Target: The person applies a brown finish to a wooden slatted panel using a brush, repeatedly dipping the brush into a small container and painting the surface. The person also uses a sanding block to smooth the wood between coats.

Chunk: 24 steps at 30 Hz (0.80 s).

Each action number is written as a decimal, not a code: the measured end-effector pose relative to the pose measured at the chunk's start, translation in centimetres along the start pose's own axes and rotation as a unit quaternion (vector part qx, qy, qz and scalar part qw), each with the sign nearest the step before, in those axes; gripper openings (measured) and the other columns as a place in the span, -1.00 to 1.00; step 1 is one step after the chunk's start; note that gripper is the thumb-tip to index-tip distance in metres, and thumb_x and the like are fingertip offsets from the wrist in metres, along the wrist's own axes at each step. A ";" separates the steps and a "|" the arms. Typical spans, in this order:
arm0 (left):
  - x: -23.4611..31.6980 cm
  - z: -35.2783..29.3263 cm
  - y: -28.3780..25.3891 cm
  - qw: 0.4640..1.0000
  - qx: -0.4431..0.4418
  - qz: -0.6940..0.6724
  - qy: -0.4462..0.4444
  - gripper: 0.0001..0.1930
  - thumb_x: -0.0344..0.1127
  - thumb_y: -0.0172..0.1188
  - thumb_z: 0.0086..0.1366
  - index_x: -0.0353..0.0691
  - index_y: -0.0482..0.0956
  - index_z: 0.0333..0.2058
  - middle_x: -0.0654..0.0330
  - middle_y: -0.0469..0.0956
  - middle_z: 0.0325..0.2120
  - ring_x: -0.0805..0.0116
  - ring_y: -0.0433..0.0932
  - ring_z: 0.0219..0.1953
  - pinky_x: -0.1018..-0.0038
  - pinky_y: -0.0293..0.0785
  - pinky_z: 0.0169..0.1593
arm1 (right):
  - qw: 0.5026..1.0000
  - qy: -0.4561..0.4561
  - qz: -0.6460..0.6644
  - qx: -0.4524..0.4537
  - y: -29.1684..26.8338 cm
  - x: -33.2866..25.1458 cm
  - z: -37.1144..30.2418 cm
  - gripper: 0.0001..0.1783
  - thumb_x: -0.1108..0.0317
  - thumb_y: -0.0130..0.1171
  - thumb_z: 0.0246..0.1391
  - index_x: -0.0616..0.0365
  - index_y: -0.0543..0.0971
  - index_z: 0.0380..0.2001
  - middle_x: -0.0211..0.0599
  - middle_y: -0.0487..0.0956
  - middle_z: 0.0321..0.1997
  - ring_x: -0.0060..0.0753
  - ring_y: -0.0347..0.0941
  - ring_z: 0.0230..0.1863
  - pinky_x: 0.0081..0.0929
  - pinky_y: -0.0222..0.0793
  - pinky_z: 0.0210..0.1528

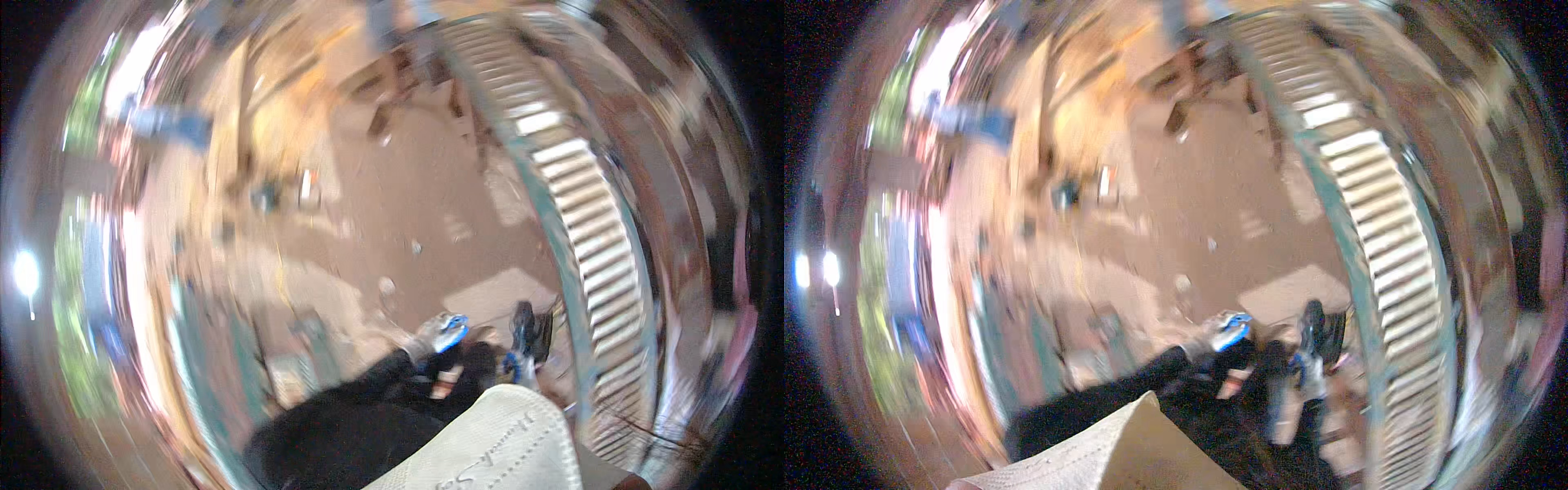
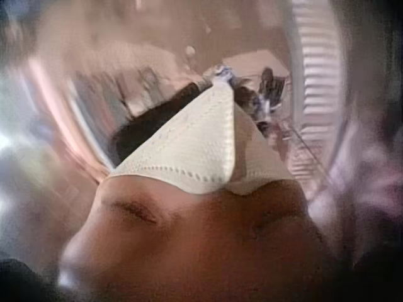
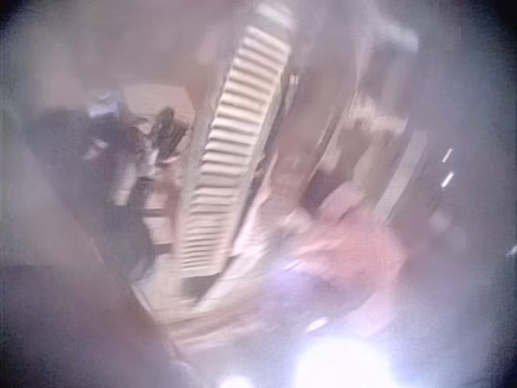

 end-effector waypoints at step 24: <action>22.6 7.0 -32.6 0.944 0.167 0.281 0.032 -0.43 0.12 0.22 0.17 -0.22 0.50 -0.02 -0.07 0.60 -0.22 -0.06 0.55 -0.12 0.15 0.42 -0.01 | 0.820 0.021 -0.558 -0.125 35.2 -36.2 20.4 -0.41 -0.23 0.22 -0.07 0.05 0.63 -0.20 -0.11 0.65 -0.22 -0.16 0.59 -0.16 -0.31 0.46 -0.12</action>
Point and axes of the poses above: each hand's wrist, its own z-axis towards the middle knuckle, its own y-axis out of the palm, x = y × z, the point moved 3 cm from there along z, towards the middle knuckle
